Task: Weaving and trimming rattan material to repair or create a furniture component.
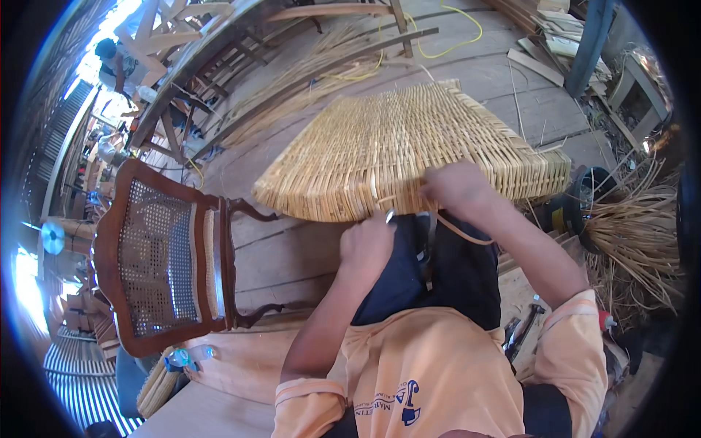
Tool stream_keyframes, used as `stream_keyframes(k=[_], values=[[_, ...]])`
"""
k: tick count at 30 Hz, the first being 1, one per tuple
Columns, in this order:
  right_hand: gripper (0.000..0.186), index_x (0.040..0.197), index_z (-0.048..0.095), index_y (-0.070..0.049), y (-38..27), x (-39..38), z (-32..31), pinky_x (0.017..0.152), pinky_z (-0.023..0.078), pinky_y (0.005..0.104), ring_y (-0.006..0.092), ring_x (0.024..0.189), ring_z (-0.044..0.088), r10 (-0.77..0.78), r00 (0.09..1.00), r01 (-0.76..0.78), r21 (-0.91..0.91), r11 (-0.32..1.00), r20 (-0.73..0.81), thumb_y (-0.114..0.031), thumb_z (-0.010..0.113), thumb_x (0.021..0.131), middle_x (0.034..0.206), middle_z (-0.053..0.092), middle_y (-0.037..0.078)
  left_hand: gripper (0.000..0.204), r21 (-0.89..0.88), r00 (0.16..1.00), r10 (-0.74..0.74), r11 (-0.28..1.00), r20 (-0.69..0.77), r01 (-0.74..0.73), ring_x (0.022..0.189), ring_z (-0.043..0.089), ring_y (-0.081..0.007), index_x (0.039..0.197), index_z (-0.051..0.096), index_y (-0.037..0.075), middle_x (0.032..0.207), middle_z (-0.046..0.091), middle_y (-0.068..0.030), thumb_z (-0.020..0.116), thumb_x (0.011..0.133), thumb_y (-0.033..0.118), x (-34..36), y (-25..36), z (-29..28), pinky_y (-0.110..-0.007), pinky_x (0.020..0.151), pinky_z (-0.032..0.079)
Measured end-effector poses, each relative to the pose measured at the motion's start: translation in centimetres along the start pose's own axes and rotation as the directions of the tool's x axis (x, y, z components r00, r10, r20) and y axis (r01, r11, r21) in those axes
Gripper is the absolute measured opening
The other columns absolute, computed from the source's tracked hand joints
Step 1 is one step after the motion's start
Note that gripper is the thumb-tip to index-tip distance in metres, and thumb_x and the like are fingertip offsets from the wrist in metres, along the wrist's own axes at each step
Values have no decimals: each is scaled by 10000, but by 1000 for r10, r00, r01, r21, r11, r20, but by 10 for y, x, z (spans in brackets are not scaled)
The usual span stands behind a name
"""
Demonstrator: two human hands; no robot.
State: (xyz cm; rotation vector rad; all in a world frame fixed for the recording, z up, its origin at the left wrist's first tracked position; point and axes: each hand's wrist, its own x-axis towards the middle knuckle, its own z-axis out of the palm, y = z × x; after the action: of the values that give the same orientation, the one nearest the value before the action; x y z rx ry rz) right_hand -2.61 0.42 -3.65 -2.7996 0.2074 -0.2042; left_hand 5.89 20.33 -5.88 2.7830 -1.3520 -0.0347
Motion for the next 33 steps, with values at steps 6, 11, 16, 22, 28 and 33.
stream_keyframes(k=[6,11,16,22,28,33], values=[[555,1356,481,-160,65,-64,-8,1155,153,533,340,1423,255,227,971,-188,-336,923,79,-192,617,819,1478,390,97,211,93,989,32,995,-143,-19,628,687,-309,1027,554,47,841,641,-144,540,910,221,2,0,-28,-389,539,568],[820,1355,463,-58,50,-80,59,1102,215,575,420,1379,297,-27,933,-45,-190,981,-359,-434,761,691,1435,410,161,288,35,976,105,994,-192,-100,623,681,-298,874,601,35,763,654,-162,645,843,318,28,16,-11,-400,534,545],[675,1274,495,-27,29,-48,60,1085,232,570,403,1290,398,-137,841,102,-95,990,-523,-423,703,768,1324,518,159,327,29,959,249,968,-137,-248,620,677,-302,698,650,82,666,662,-141,586,874,350,46,7,-16,-421,545,530],[461,1264,590,-162,39,-55,52,1093,270,482,327,1276,442,-178,859,179,-44,983,-481,-242,648,814,1330,547,76,281,87,886,463,883,8,-462,661,673,-316,794,684,97,712,670,-132,558,867,337,46,-15,-31,-458,582,529],[435,1227,605,-176,59,-59,54,1088,275,470,323,1278,451,-214,866,188,-102,977,-452,-225,665,800,1325,554,69,271,-102,890,444,895,99,-435,700,640,-346,820,637,87,743,647,-141,570,874,344,-7,-138,-53,-476,624,496],[281,1062,615,-159,54,-57,49,1073,286,479,312,1296,423,-181,890,167,-70,983,-418,-163,669,786,1328,536,54,230,-114,967,254,962,30,-249,643,618,-347,736,603,69,696,617,-153,642,837,271,-54,-198,-76,-448,574,475]])
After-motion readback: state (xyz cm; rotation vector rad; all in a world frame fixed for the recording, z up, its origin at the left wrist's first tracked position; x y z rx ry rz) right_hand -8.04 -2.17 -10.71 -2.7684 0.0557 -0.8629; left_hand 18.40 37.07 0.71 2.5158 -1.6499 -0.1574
